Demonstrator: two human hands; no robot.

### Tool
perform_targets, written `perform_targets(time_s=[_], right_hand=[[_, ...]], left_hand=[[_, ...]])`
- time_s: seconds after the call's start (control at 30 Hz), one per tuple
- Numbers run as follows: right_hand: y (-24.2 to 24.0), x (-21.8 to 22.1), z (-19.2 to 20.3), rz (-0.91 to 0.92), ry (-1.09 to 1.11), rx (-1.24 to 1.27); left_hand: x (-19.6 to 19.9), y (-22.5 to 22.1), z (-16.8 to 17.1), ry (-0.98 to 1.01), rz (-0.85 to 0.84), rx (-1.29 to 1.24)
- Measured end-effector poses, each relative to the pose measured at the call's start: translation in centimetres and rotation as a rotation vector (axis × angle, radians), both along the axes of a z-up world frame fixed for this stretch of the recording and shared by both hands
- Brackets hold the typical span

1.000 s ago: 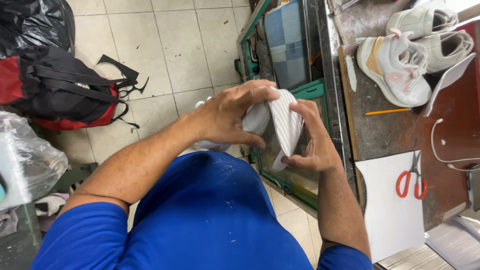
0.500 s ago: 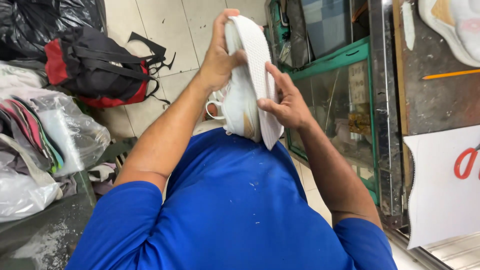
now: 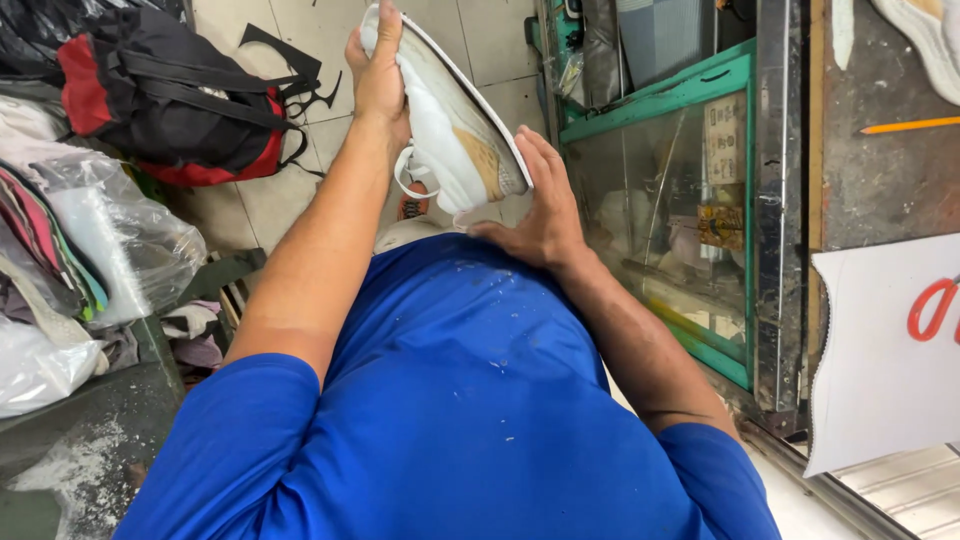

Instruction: Cutting a paper template for a shoe using scissors at a workbench

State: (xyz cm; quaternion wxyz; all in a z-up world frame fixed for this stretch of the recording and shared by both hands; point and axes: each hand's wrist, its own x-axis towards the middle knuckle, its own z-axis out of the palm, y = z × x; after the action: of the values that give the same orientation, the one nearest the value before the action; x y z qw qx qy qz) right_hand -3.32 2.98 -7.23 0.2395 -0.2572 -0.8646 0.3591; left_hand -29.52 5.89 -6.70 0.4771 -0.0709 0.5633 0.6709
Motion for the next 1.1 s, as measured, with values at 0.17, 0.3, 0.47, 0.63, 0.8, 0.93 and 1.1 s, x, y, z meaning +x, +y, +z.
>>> perform_targets(time_s=[0.17, 0.3, 0.47, 0.63, 0.8, 0.93, 1.1], right_hand=[[0.3, -1.1, -1.5, -0.335, -0.023, 0.285], [0.9, -0.3, -1.0, -0.383, 0.019, 0.253], [2.5, 2.5, -0.9, -0.545, 0.030, 0.043], [4.0, 6.1, -2.0, -0.534, 0.457, -0.422], [6.5, 8.9, -8.0, -0.161, 0.820, -0.483], [1.6, 1.4, 10.4, -0.122, 0.936, -0.953], [2.0, 1.7, 9.0, -0.334, 0.869, -1.067]], left_hand=[[0.8, 0.4, 1.1, -0.060, -0.014, -0.188], [1.8, 0.2, 2.0, -0.057, -0.008, -0.232], [2.1, -1.2, 3.8, -0.036, -0.101, -0.114], [1.7, -4.4, 4.2, 0.221, -0.263, -0.039], [1.7, -5.6, 5.7, 0.249, -0.322, 0.374], [0.4, -5.0, 7.4, 0.343, -0.487, 0.422], [-0.2, -3.6, 6.8, 0.554, -0.467, 0.363]])
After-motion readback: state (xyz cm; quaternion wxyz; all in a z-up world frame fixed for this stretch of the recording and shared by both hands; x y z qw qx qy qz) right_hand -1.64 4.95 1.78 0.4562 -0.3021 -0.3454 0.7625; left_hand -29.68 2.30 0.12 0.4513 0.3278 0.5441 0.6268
